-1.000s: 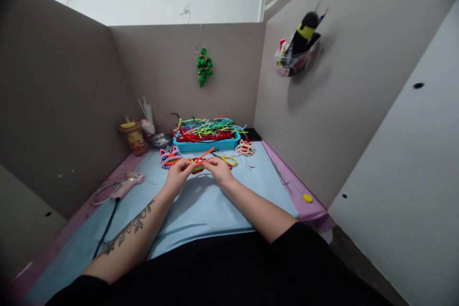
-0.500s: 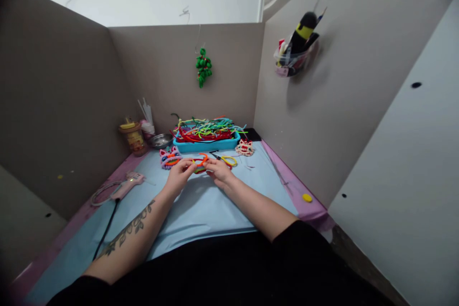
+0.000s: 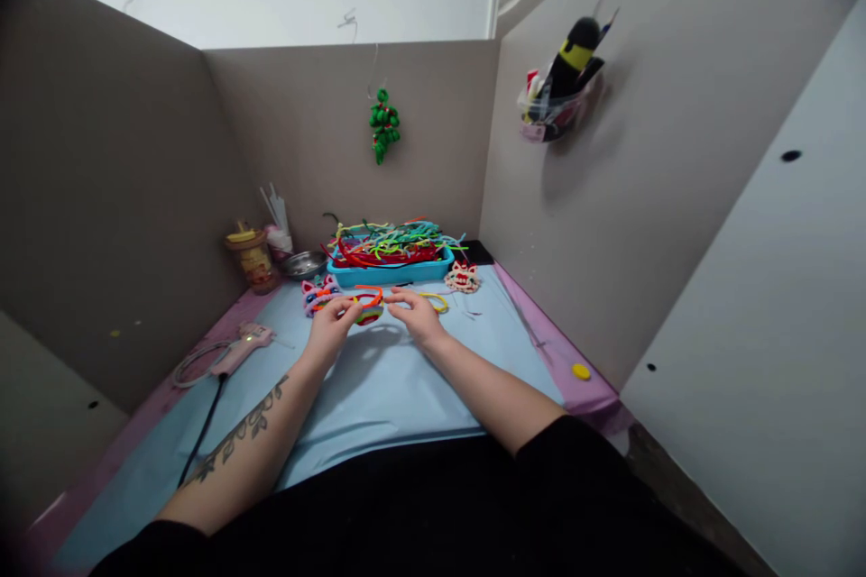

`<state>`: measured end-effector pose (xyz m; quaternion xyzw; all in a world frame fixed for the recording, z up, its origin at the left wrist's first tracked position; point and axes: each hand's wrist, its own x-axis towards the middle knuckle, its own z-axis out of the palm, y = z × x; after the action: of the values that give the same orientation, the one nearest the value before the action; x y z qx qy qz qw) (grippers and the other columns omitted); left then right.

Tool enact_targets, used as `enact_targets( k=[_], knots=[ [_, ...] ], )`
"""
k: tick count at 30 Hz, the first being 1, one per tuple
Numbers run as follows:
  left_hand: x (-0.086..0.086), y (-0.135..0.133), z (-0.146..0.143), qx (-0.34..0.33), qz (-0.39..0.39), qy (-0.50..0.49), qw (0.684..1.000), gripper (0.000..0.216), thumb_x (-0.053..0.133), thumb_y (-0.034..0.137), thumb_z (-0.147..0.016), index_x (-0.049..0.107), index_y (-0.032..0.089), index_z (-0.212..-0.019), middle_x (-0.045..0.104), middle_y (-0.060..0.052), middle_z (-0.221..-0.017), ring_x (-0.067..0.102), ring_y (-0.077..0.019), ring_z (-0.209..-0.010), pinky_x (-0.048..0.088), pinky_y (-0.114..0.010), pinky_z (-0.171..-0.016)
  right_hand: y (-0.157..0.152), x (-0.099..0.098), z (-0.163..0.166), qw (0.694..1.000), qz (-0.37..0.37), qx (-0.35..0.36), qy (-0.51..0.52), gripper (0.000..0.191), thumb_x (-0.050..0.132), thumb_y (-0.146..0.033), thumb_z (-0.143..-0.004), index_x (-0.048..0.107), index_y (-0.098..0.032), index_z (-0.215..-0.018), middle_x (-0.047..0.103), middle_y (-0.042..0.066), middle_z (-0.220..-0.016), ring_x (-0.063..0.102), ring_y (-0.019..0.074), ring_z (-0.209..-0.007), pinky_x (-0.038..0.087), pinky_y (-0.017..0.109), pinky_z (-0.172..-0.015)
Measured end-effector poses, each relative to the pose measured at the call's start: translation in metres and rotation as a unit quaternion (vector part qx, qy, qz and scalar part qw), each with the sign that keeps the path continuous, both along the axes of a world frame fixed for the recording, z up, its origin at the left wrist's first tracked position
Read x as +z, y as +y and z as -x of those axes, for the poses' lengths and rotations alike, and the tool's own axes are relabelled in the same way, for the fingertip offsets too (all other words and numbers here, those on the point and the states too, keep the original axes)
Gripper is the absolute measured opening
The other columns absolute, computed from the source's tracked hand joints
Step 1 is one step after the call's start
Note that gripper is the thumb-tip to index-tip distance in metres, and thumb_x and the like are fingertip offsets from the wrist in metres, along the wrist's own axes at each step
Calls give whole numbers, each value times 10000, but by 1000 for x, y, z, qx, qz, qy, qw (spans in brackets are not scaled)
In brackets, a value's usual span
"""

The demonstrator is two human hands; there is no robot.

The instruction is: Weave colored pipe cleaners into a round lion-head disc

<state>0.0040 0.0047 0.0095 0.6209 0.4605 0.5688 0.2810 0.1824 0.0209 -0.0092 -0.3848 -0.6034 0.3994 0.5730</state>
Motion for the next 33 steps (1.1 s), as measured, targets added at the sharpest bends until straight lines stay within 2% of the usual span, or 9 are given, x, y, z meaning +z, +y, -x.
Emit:
enact_targets(
  k=[3,5,8,10,14,18,24,28,33],
  knots=[
    [4,-3,-1,13,-16,24,1000,198,652,364,-673,657,180,-599,637,-68,-845,558,-213,-852,403,-331,-852,-9,7,-2,979,-141,-94,-110,177,625,-310,-743,688,-231,-889,570,84,-1115,517,229,-1075,390,402,-938],
    [6,-6,-3,6,-27,33,999,180,663,351,-658,662,185,-588,636,-66,-843,560,-213,-854,408,-331,-853,-15,10,-2,951,-221,-112,-185,170,610,-281,-773,686,-256,-923,551,78,-1125,491,231,-1094,354,423,-984],
    [6,-8,-5,-6,-30,34,999,172,666,341,-653,664,185,-579,636,-71,-863,568,-212,-863,413,-326,-853,-18,11,1,920,-274,-124,-250,123,585,-266,-809,694,-267,-867,547,73,-1123,466,236,-1101,346,439,-986],
    [4,-5,-5,-11,-22,30,999,177,659,335,-662,661,180,-577,638,-74,-884,571,-211,-878,408,-322,-859,-17,11,1,917,-277,-140,-249,114,579,-255,-814,693,-252,-814,550,77,-1106,467,234,-1091,351,436,-978],
    [-3,2,-3,-17,11,-29,999,202,635,354,-691,655,165,-621,649,-73,-901,573,-205,-889,412,-316,-852,-13,11,0,936,-237,-161,-203,95,608,-247,-781,682,-228,-724,543,77,-1104,474,235,-1077,345,433,-979],
    [-3,3,-4,-31,40,-90,995,235,659,380,-655,643,152,-602,658,-79,-844,575,-218,-883,432,-318,-820,-5,7,-1,964,-160,-129,-167,107,644,-294,-738,686,-214,-682,554,78,-1077,503,230,-1045,352,423,-974],
    [5,-4,-4,-27,-2,2,1000,197,679,357,-649,668,180,-563,647,-90,-896,567,-240,-920,409,-363,-889,7,-4,1,994,-35,-44,-90,246,687,-433,-680,727,-212,-782,556,102,-1196,493,256,-1159,319,431,-1020],
    [1,-3,-4,-38,-2,26,999,212,654,376,-689,695,176,-630,637,-102,-981,575,-235,-946,399,-369,-910,9,-8,6,999,50,-11,2,287,711,-479,-645,723,-198,-704,649,119,-1054,466,292,-1208,321,484,-1005],
    [-9,4,-5,-54,42,-21,997,251,662,407,-679,693,157,-675,625,-116,-1078,568,-245,-1016,405,-355,-902,8,-8,10,996,71,-4,53,276,741,-461,-610,703,-191,-654,648,129,-1089,426,301,-1252,294,504,-1018]
  ],
)
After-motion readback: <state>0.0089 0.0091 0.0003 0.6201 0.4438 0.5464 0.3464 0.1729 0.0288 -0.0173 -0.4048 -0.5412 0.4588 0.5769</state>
